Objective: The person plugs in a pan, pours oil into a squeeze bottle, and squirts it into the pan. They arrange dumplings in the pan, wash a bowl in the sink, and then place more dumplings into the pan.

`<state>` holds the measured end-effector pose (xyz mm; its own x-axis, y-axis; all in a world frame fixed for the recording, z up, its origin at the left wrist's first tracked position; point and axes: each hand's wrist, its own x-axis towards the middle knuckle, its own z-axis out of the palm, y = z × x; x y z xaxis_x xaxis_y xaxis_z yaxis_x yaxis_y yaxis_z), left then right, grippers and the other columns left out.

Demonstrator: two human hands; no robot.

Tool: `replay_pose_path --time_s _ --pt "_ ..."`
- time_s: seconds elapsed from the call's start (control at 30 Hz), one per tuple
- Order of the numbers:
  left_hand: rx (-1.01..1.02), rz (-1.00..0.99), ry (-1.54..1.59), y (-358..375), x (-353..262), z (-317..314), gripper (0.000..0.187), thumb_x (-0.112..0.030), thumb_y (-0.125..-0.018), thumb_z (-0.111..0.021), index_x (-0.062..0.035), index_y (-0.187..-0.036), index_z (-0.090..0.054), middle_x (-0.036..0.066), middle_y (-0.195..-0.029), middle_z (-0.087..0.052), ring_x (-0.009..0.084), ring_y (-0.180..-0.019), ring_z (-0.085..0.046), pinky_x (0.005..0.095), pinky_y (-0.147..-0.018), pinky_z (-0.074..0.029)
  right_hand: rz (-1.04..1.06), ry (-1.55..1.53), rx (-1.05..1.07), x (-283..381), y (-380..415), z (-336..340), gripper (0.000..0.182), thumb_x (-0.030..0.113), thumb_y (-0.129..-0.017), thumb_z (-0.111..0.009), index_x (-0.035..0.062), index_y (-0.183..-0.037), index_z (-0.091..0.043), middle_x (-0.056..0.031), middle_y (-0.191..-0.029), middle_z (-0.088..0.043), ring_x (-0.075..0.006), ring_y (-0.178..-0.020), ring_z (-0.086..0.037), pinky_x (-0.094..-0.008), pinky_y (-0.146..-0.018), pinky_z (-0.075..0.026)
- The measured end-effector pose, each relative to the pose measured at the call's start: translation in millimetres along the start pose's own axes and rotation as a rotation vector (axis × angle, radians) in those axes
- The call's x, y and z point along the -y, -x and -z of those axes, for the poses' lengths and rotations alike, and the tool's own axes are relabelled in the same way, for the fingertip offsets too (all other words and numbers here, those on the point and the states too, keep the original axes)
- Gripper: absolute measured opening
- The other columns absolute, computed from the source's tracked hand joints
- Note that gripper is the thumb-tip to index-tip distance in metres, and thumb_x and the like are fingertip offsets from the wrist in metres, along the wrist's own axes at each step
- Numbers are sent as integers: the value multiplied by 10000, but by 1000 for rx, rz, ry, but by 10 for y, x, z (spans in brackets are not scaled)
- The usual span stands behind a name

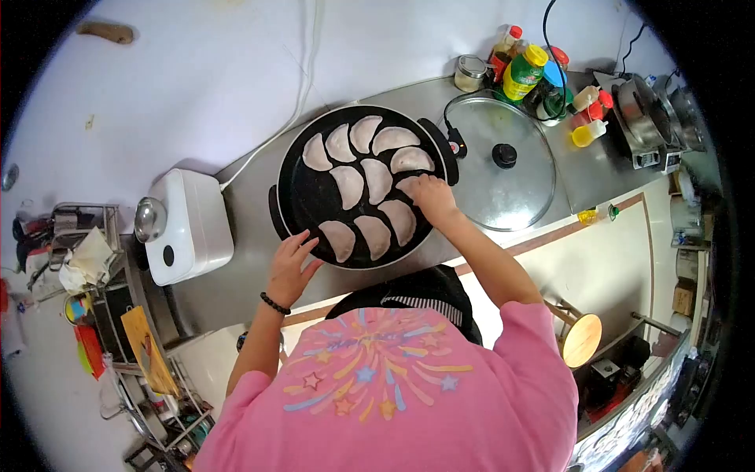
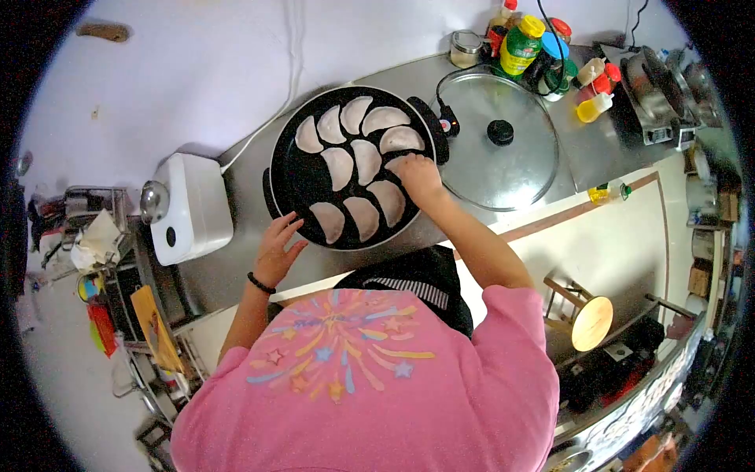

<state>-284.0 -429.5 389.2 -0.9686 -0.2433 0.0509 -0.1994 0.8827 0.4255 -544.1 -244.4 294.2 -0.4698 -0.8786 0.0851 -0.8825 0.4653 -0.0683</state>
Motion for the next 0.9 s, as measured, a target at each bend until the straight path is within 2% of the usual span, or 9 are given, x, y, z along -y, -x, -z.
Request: replay_pose_path --time_s 0.1,0.17,0.3,0.37,0.53,0.63,0.7,0.73,0.9 --pt "-4 -9 19 69 5 12 418 -119 -690 -667 -67 -1083 -533 116 -1173 -479 291 -1067 -448 367 -883 -382 19 89 25 -3 15 3 141 114 -735 -515 86 -858 -577 -69 -828 -563 -197 -815 -567 -307 -649 -467" --pt "-64 -69 20 82 22 57 386 -163 -681 -666 -61 -1036 -555 118 -1113 -511 294 -996 -484 370 -842 -402 30 105 14 95 28 46 133 116 -739 -510 81 -853 -568 -70 -839 -555 -199 -830 -561 -310 -655 -467" --pt "-113 -87 60 152 120 95 383 -155 -686 -661 -58 -1040 -551 117 -1113 -509 295 -995 -484 369 -842 -401 46 -73 14 425 211 11 123 113 -727 -528 72 -842 -543 -78 -797 -551 -228 -761 -578 -318 -643 -474" --pt "-126 -93 96 209 180 98 385 -151 -690 -657 -58 -1047 -547 119 -1112 -508 296 -989 -485 369 -839 -400 51 -25 72 510 216 22 230 232 -676 -613 108 -850 -526 -67 -777 -537 -218 -727 -579 -315 -613 -476" --pt "-146 -72 129 381 305 78 368 -163 -698 -651 -52 -1034 -546 125 -1109 -507 299 -984 -485 370 -831 -401 36 60 45 558 199 75 258 167 -672 -593 111 -917 -533 -66 -788 -544 -221 -748 -578 -321 -624 -474" --pt "-158 -71 144 484 386 43 365 -167 -700 -649 -49 -1029 -543 126 -1109 -506 302 -992 -481 369 -831 -402 69 -115 -65 756 169 14 257 143 -692 -565 131 -947 -539 -62 -857 -554 -216 -782 -566 -336 -650 -468" --pt "-165 -76 145 531 402 73 368 -174 -700 -647 -48 -1029 -542 129 -1109 -507 305 -993 -482 370 -830 -402 313 -201 -187 955 189 156 300 166 -694 -565 152 -993 -537 -40 -935 -549 -206 -801 -554 -332 -662 -462" --pt "-174 -70 150 549 412 89 368 -174 -700 -647 -48 -1029 -542 129 -1109 -507 305 -993 -482 370 -830 -402 344 -116 -25 972 194 101 371 206 -676 -587 157 -1038 -526 -15 -975 -534 -193 -798 -551 -315 -654 -463" --pt "-164 -47 180 641 513 107 358 -187 -705 -640 -51 -1022 -545 131 -1102 -511 305 -983 -489 371 -825 -407 219 -30 108 1042 203 189 411 240 -649 -614 157 -1042 -528 -7 -1017 -533 -190 -829 -548 -326 -672 -463"
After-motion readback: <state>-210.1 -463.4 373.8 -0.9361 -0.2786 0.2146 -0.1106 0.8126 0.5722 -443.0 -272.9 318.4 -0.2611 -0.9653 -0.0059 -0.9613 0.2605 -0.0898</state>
